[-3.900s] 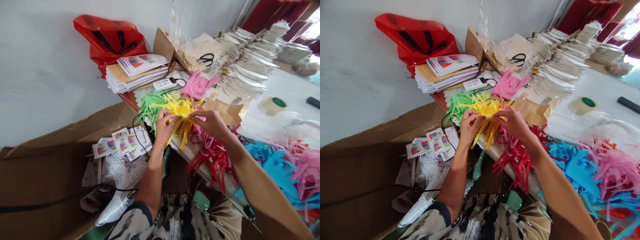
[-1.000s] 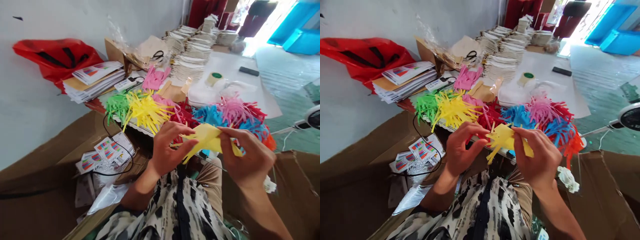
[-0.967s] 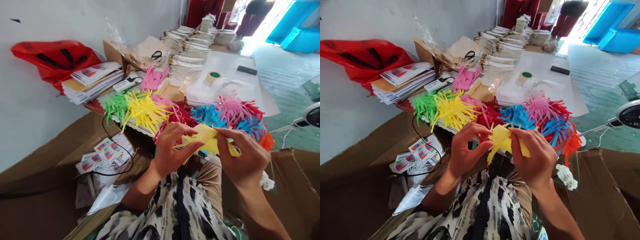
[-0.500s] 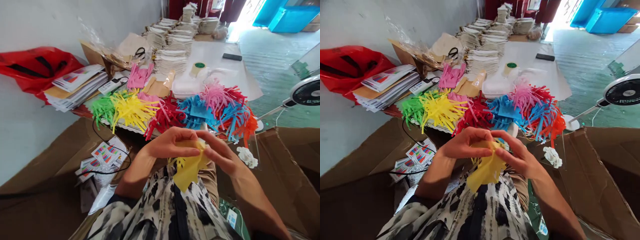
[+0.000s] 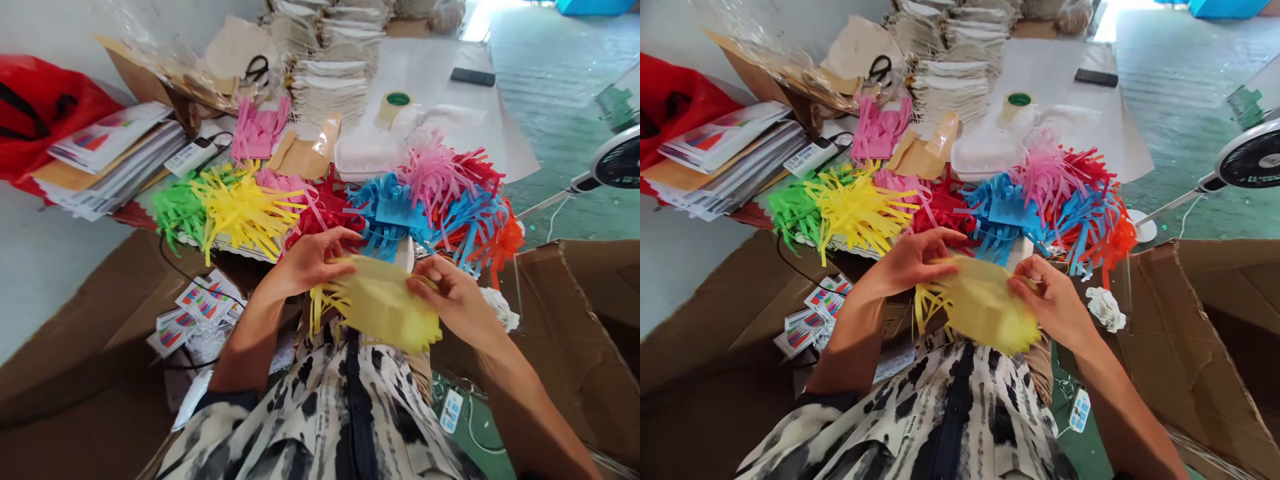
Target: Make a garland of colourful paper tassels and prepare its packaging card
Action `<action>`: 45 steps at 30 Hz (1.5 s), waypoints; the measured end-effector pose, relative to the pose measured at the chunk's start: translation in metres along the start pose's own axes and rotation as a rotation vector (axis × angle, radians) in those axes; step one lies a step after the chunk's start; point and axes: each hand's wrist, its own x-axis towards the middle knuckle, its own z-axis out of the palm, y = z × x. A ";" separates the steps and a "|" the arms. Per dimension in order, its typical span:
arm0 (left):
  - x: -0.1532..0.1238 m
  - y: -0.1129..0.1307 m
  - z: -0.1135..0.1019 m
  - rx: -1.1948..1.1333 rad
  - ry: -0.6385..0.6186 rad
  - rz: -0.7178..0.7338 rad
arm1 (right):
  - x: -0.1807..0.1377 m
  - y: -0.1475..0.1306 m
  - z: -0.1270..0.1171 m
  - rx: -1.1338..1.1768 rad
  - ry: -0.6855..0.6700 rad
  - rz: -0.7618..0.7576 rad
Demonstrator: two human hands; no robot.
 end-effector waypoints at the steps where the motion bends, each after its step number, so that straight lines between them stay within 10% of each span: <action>1: 0.003 -0.004 0.003 0.163 0.136 0.033 | 0.007 0.006 0.000 -0.127 0.058 -0.037; 4: 0.005 -0.011 0.027 0.454 0.337 0.227 | 0.025 0.028 -0.001 -0.417 0.141 -0.090; 7: 0.000 -0.015 0.067 0.414 0.089 0.515 | 0.031 0.044 -0.003 -0.598 0.148 -0.076; 14: -0.003 -0.032 0.128 0.486 0.090 0.531 | -0.007 0.030 0.004 -0.901 0.191 -0.310; 24: -0.004 -0.014 0.102 0.437 0.004 0.332 | -0.035 0.054 -0.005 -0.689 -0.015 -0.259; 30: 0.015 -0.012 0.092 0.330 0.031 0.098 | -0.026 0.055 -0.009 -0.500 0.221 -0.084; 45: 0.045 0.004 0.107 0.770 0.087 -0.173 | -0.009 0.052 0.014 -1.037 0.315 0.007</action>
